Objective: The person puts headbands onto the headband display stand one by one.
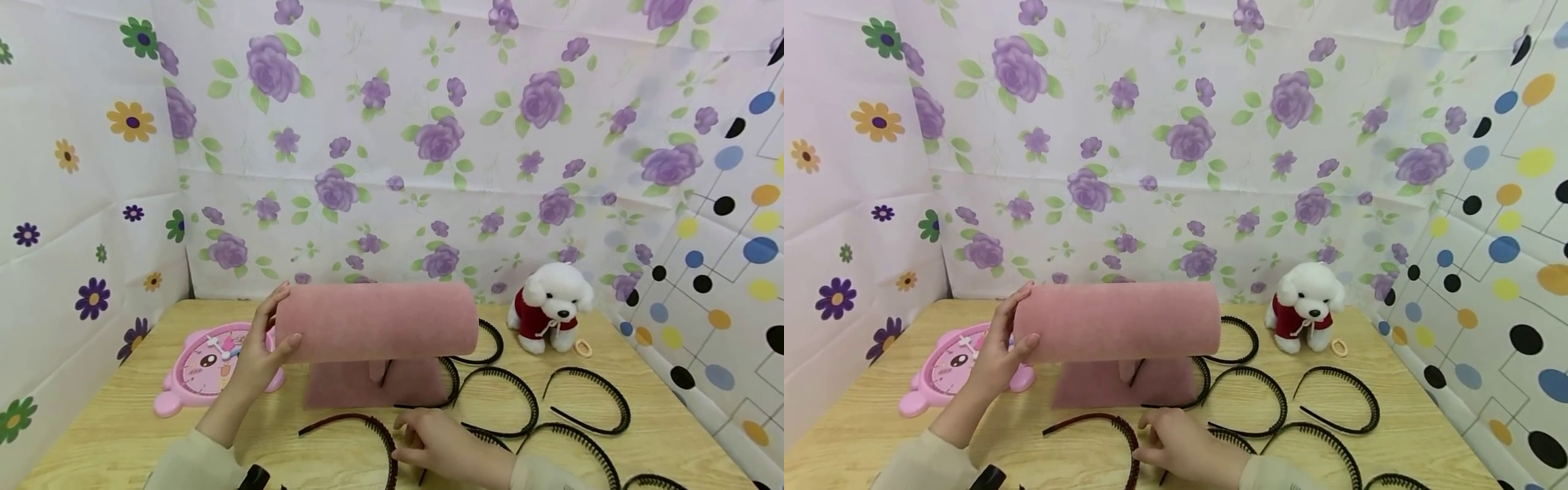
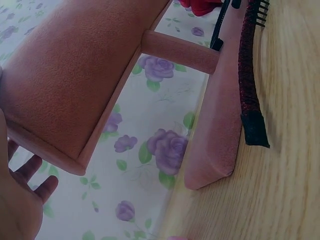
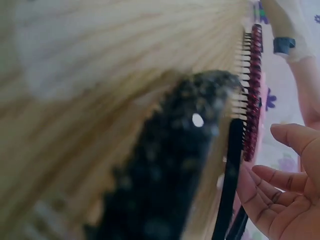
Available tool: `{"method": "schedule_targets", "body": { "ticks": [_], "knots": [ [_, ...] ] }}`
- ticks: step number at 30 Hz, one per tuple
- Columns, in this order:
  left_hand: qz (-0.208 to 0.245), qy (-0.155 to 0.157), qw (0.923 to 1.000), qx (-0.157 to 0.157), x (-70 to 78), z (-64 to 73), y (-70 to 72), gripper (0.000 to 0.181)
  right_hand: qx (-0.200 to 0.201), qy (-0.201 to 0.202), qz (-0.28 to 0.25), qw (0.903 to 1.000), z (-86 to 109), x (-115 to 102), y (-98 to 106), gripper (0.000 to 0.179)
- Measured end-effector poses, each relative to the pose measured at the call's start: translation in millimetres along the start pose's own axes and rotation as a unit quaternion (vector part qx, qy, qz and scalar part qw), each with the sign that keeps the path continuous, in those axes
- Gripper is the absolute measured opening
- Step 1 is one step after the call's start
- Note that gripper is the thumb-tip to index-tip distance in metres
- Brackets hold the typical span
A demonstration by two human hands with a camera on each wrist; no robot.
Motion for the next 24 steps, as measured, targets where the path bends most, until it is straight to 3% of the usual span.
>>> {"method": "schedule_targets", "body": {
  "ticks": [15, 24],
  "knots": [
    [0.007, -0.008, 0.9999, 0.007, 0.2, -1.1, 0.7, 0.072, 0.004, -0.016, 0.048, 0.9987, -14.1, -3, -10, 0.031],
    [-0.007, -0.003, 0.9999, 0.008, -1.7, -0.1, 1.9, 0.073, -0.014, -0.057, -0.017, 0.9981, -15.2, 0, -16, 0.039]
  ]
}}
Point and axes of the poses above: each hand's wrist, its own z-axis away from the middle knuckle, its own y-axis out of the back of the hand, x = y × z, the point moved 10 cm from there along -z, towards the middle knuckle, and after that the axes turned 4 degrees about y, right-handed, at the moved point
